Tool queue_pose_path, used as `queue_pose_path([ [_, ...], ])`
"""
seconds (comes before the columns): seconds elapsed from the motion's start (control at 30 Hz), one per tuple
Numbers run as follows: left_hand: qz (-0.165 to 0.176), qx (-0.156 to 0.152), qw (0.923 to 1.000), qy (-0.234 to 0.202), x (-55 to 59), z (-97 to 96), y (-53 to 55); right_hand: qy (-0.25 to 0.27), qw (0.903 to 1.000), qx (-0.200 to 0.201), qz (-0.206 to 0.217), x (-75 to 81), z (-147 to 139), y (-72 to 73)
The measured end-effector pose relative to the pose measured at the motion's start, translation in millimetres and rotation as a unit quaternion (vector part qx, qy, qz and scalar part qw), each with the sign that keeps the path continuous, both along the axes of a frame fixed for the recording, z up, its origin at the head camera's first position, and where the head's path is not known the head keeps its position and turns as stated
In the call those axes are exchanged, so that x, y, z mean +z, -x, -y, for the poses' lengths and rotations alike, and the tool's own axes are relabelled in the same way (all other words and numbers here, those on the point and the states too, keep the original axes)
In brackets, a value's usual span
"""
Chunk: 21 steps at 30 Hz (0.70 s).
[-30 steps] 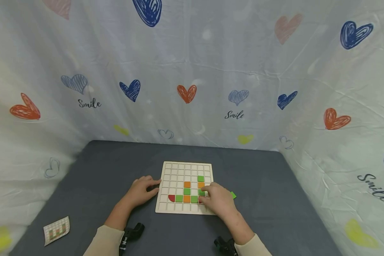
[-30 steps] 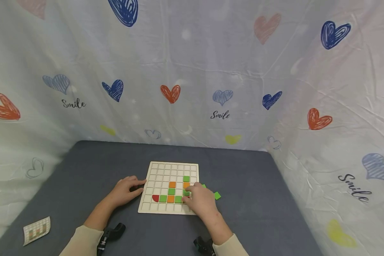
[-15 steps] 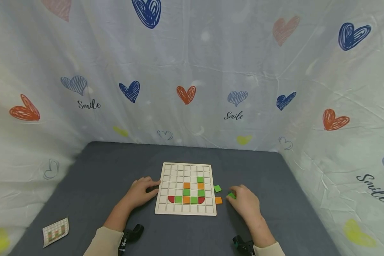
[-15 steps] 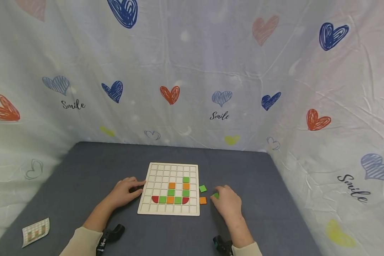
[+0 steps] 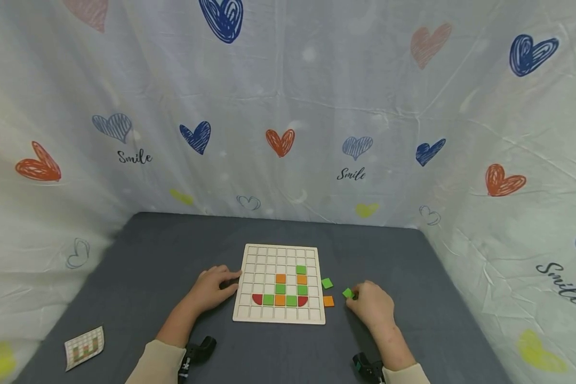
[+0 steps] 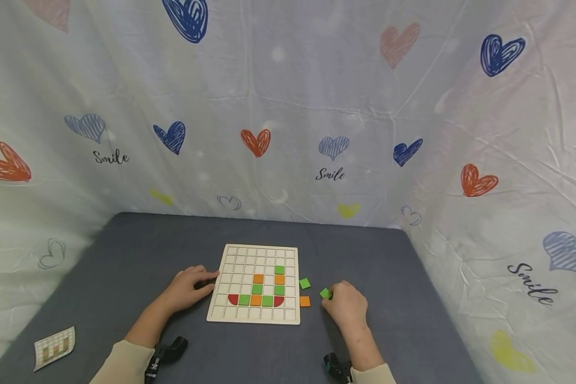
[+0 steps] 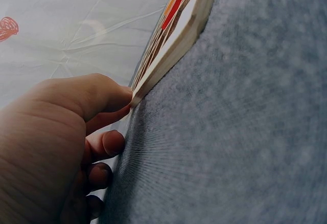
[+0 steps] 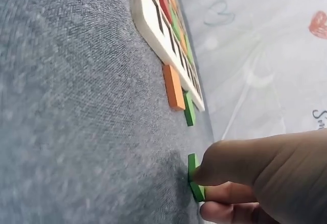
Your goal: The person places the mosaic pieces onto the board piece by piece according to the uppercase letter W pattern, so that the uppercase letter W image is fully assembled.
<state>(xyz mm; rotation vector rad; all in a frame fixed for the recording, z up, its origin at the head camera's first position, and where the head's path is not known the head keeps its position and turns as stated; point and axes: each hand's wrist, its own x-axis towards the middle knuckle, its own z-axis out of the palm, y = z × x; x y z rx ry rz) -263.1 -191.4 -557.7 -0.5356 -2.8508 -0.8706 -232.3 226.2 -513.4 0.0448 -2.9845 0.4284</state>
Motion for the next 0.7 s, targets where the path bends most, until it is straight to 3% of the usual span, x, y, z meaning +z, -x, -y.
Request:
queue_pose_path([
  [0.17, 0.001, -0.001, 1.0, -0.002, 0.2, 0.2, -0.6, 0.012, 0.9999, 0.007, -0.007, 0.0, 7.7, 7.6],
  [0.33, 0.0, 0.0, 1.0, -0.003, -1.0, 0.2, -0.7, 0.017, 0.9989, 0.039, -0.02, 11.7, 24.9, 13.8],
  [0.7, 0.0, 0.002, 1.0, -0.009, -2.1, -0.1, -0.3, 0.011, 0.9858, 0.165, -0.032, 32.0, 81.9, 21.6],
])
